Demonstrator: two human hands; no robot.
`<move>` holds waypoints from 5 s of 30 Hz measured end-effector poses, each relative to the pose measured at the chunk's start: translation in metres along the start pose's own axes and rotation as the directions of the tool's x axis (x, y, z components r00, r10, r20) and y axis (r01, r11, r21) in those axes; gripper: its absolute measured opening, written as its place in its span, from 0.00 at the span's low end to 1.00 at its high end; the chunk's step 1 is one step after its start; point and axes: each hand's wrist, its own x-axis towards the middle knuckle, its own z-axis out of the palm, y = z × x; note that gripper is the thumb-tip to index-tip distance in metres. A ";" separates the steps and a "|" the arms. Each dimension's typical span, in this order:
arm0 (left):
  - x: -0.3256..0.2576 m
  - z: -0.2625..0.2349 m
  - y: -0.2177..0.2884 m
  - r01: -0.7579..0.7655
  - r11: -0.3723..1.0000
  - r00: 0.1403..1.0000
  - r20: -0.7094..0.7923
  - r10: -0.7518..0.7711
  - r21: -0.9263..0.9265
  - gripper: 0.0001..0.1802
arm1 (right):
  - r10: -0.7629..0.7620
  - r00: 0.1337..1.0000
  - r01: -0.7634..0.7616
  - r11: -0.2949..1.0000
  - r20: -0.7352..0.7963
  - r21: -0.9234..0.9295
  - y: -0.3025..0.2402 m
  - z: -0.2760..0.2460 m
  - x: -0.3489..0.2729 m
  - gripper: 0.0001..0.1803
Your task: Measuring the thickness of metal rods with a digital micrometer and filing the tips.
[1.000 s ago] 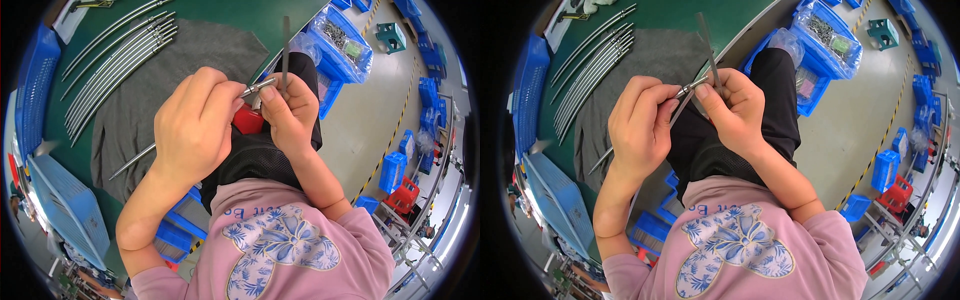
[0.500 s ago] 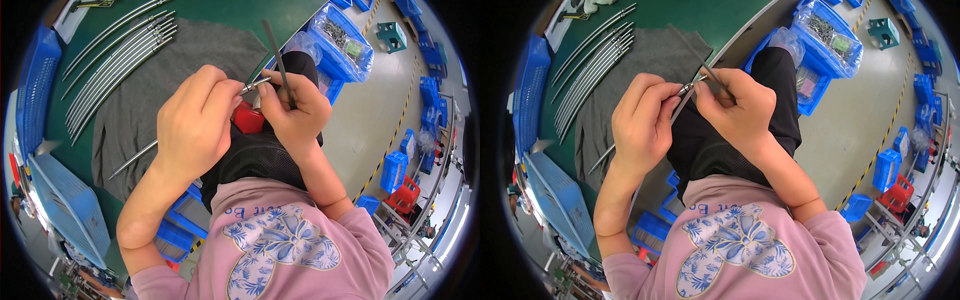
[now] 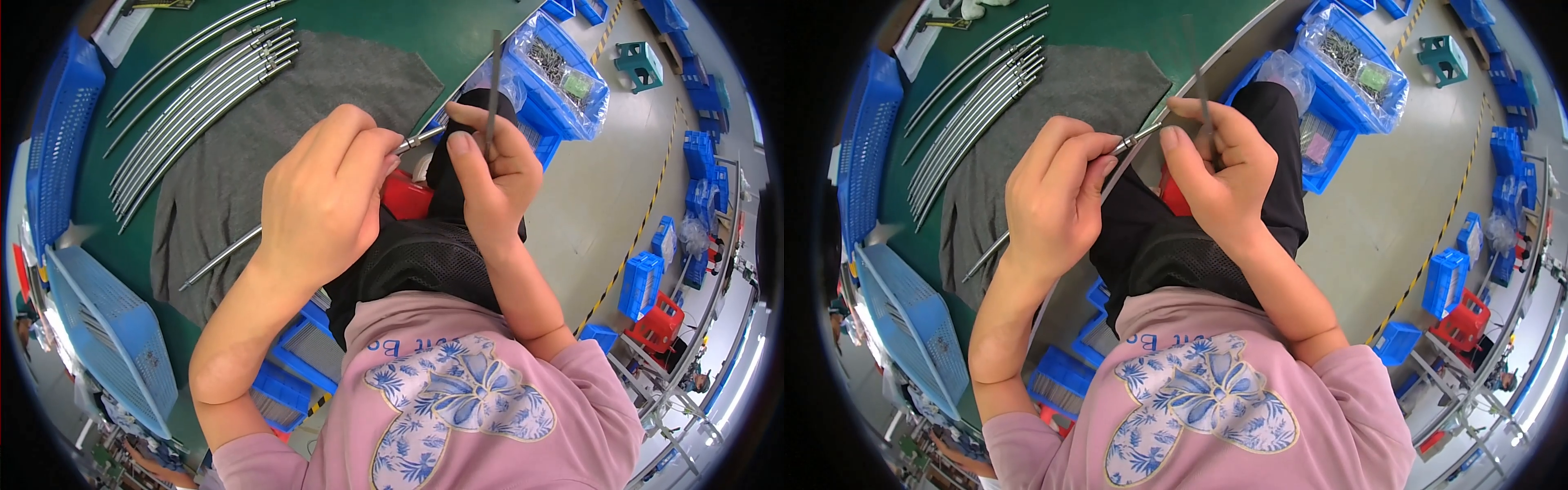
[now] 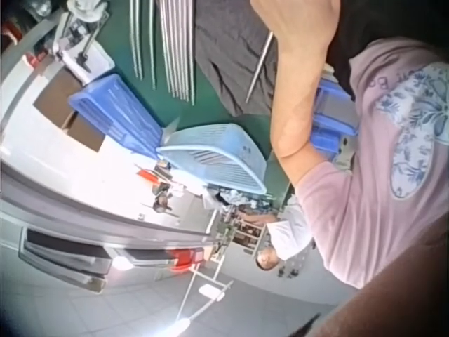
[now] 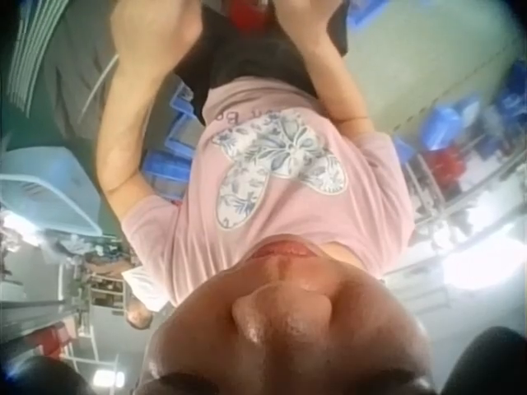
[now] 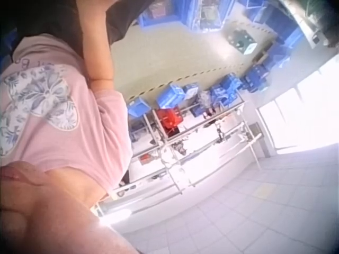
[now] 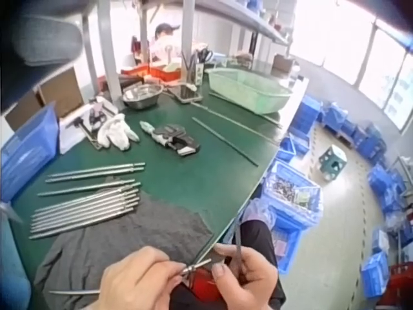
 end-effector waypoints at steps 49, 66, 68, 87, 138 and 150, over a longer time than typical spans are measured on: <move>0.002 0.004 0.001 0.061 0.997 0.998 -0.012 -0.061 0.042 0.08 | -0.367 0.885 0.460 0.781 0.286 -0.423 0.013 -0.006 -0.031 0.29; 0.007 0.009 -0.006 0.039 0.997 0.998 -0.047 -0.042 -0.062 0.08 | -0.180 0.853 0.433 0.767 0.490 -0.472 -0.025 -0.008 0.003 0.24; 0.003 0.007 -0.002 0.071 0.995 0.997 -0.018 -0.073 -0.074 0.08 | -0.121 0.857 0.405 0.759 0.500 -0.510 -0.028 -0.027 -0.022 0.24; 0.000 0.009 -0.002 0.042 0.996 0.999 -0.011 -0.043 -0.080 0.10 | -0.554 0.759 0.651 0.657 0.341 -0.380 0.028 -0.002 -0.016 0.24; 0.007 0.012 -0.004 0.051 0.998 0.999 -0.013 -0.051 -0.030 0.09 | -0.614 0.711 0.703 0.627 0.343 -0.336 0.069 -0.015 -0.031 0.26; 0.003 0.010 0.000 0.059 0.998 0.998 -0.018 -0.059 -0.037 0.09 | -0.645 0.677 0.734 0.619 0.354 -0.277 0.061 -0.010 -0.020 0.28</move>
